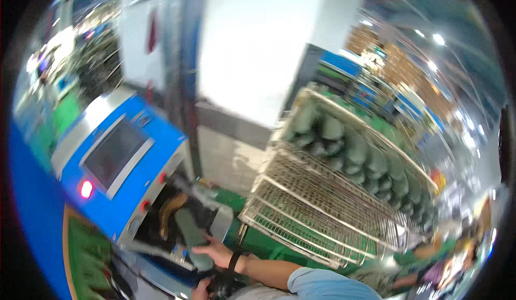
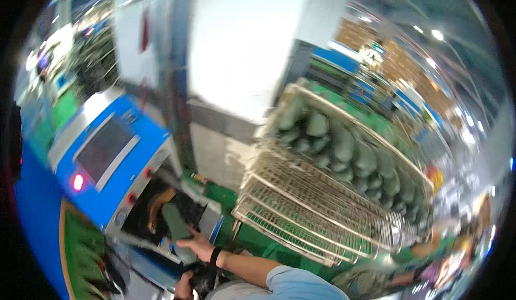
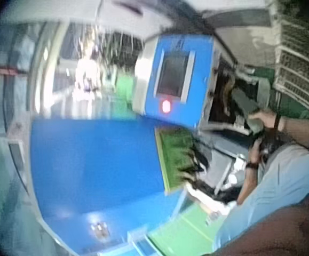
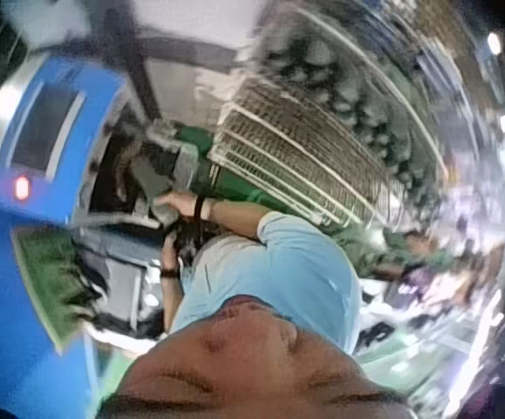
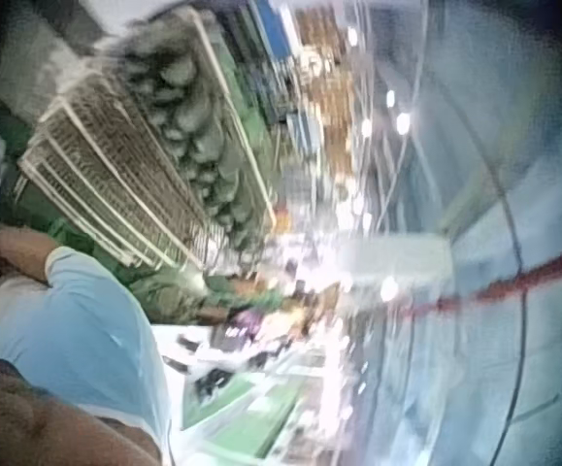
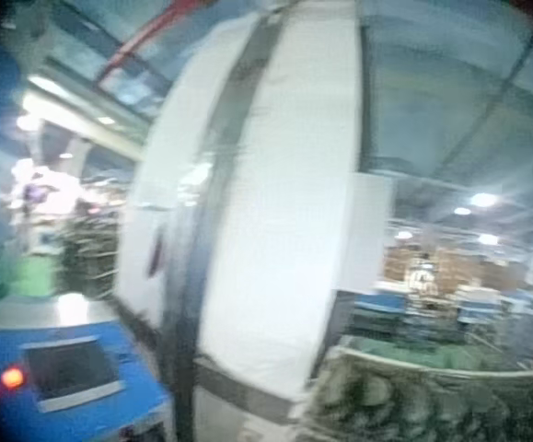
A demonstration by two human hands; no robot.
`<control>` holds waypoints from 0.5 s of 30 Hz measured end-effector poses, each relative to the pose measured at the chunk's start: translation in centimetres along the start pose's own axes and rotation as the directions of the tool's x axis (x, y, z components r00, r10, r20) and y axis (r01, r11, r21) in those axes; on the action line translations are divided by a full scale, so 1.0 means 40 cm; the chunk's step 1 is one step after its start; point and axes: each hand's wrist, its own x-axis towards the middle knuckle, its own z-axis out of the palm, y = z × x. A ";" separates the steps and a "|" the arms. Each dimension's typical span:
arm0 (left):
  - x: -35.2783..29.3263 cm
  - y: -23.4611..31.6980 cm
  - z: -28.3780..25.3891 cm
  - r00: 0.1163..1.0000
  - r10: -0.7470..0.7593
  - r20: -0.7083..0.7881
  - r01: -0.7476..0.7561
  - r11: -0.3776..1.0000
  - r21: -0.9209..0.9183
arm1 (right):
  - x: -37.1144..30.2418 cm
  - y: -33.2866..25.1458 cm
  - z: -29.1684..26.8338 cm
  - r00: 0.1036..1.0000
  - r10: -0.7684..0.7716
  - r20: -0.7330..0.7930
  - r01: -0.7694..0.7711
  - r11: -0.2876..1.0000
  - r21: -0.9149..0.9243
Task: Operating a heat treatment or molding machine to process shoe components.
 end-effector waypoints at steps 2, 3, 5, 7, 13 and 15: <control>0.009 0.015 -0.033 0.966 -0.258 -0.002 0.251 0.941 -0.226 | -0.071 -0.136 -0.066 0.985 0.031 0.172 -0.053 0.991 0.125; -0.029 0.113 0.039 0.975 -0.220 0.000 0.217 0.958 -0.190 | -0.119 -0.191 -0.138 0.981 -0.081 0.176 0.095 0.992 -0.078; -0.028 0.118 0.042 0.966 -0.243 -0.093 0.234 0.968 -0.094 | -0.239 -0.298 -0.254 0.926 -0.265 0.270 0.355 0.856 -0.376; 0.007 0.066 0.012 0.981 -0.170 -0.093 0.181 0.975 0.131 | -0.387 -0.421 -0.355 0.931 -0.320 0.173 0.362 0.767 -0.530; 0.157 0.083 0.250 0.999 -0.055 0.000 0.049 0.893 0.447 | -0.943 -0.621 -0.617 0.265 -0.867 -0.423 0.187 0.477 -0.859; 0.195 0.090 0.318 0.999 -0.038 0.017 0.022 0.825 0.564 | -1.089 -0.652 -0.674 -0.029 -0.875 -0.484 0.026 0.483 -0.875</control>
